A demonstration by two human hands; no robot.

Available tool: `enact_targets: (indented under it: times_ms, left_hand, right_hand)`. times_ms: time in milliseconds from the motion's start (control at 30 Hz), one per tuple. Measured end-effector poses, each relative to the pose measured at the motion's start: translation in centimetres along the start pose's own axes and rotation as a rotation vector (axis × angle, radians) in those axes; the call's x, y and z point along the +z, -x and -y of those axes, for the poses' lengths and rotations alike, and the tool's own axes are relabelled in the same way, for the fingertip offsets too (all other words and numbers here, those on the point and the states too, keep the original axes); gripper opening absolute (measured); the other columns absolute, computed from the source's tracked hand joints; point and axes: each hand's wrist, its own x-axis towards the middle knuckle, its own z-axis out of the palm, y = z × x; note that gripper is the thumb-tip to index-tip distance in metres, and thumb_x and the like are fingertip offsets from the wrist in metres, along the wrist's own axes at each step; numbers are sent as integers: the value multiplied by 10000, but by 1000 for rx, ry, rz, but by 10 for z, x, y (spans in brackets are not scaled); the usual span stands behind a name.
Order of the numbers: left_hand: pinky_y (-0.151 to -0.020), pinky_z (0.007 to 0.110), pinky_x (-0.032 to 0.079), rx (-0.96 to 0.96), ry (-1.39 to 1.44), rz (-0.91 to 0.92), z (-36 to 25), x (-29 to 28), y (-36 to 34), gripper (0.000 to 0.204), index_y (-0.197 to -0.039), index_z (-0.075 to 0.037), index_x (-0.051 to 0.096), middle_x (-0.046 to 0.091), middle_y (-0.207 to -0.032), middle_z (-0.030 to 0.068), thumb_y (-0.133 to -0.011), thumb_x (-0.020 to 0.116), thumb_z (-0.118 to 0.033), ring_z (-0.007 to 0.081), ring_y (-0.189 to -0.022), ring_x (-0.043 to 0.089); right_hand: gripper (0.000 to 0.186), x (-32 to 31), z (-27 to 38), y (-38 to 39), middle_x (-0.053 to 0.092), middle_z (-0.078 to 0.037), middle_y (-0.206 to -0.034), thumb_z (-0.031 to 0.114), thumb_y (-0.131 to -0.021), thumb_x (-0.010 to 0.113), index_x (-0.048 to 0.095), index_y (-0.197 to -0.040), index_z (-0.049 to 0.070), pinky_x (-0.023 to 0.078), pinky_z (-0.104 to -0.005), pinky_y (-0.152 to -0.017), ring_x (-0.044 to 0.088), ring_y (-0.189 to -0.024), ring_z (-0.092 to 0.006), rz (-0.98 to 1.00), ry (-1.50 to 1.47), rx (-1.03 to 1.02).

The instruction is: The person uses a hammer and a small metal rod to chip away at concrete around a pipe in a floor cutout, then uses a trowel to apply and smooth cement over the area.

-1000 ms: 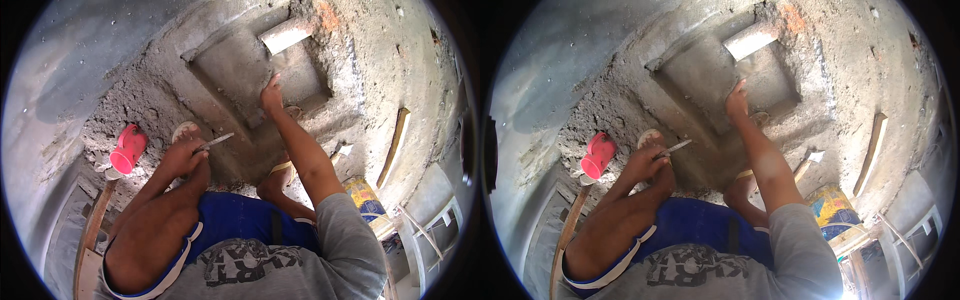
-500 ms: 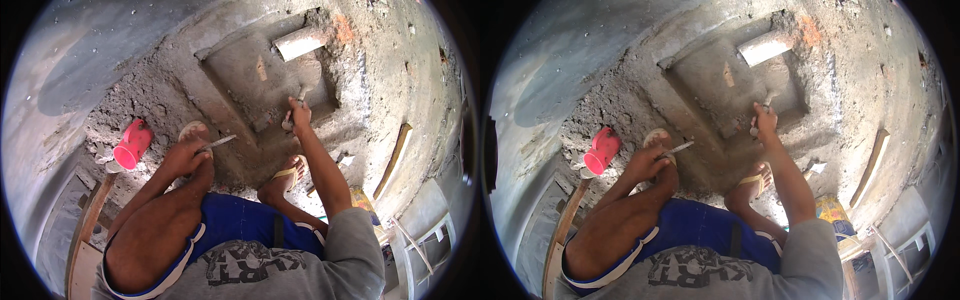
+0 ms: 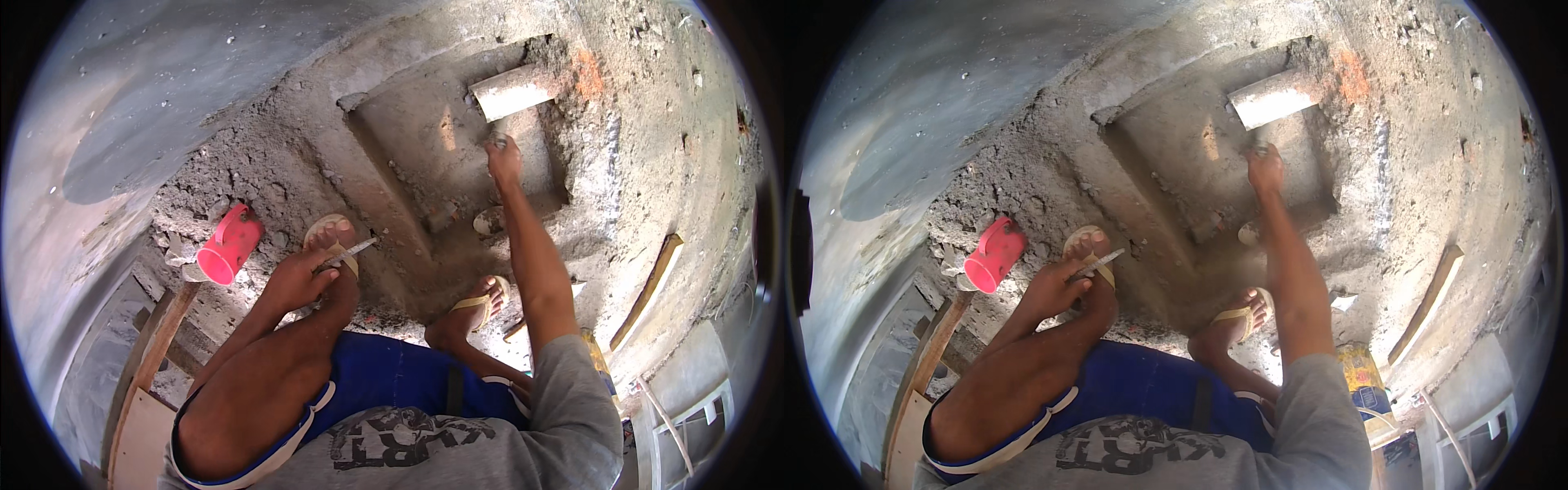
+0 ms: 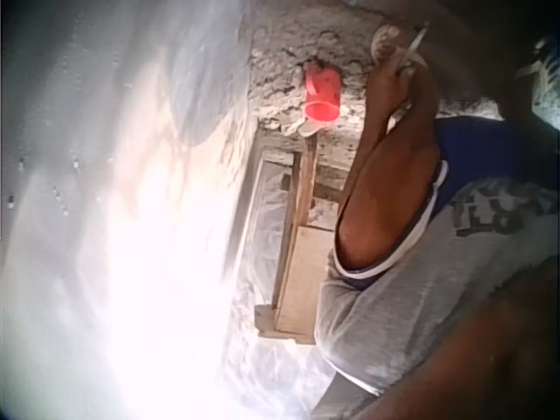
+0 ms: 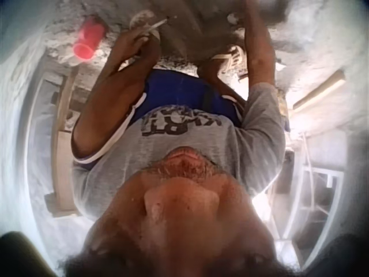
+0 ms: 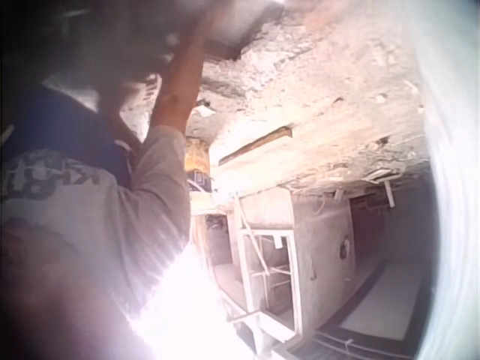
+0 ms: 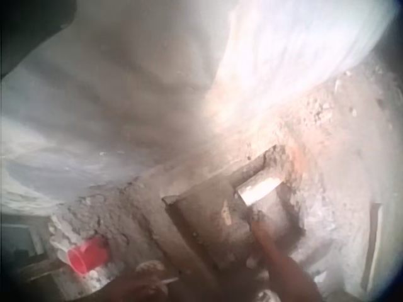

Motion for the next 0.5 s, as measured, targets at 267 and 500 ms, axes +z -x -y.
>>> enact_targets:
  times_ms: [267, 500]
  left_hand:
    - [-751, 480, 525, -87, 18, 11, -4, -6, -3, 313, -1138, -98, 656, 681, -890, 211, -858, 698, -231, 415, -846, 661]
    - [-714, 438, 530, -61, -29, -5, -3, -4, -8, 310, -1116, -82, 666, 686, -845, 189, -831, 735, -184, 381, -797, 678]
  right_hand:
    - [405, -44, -21, 17, 689, -243, -950, 250, -780, 684, 632, -1097, 4, 505, -482, -801, 668, -875, -422, 263, 118, -127]
    - [467, -21, 6, 17, 703, -208, -969, 268, -797, 668, 623, -1211, 57, 511, -474, -833, 675, -919, -405, 611, 145, -114]
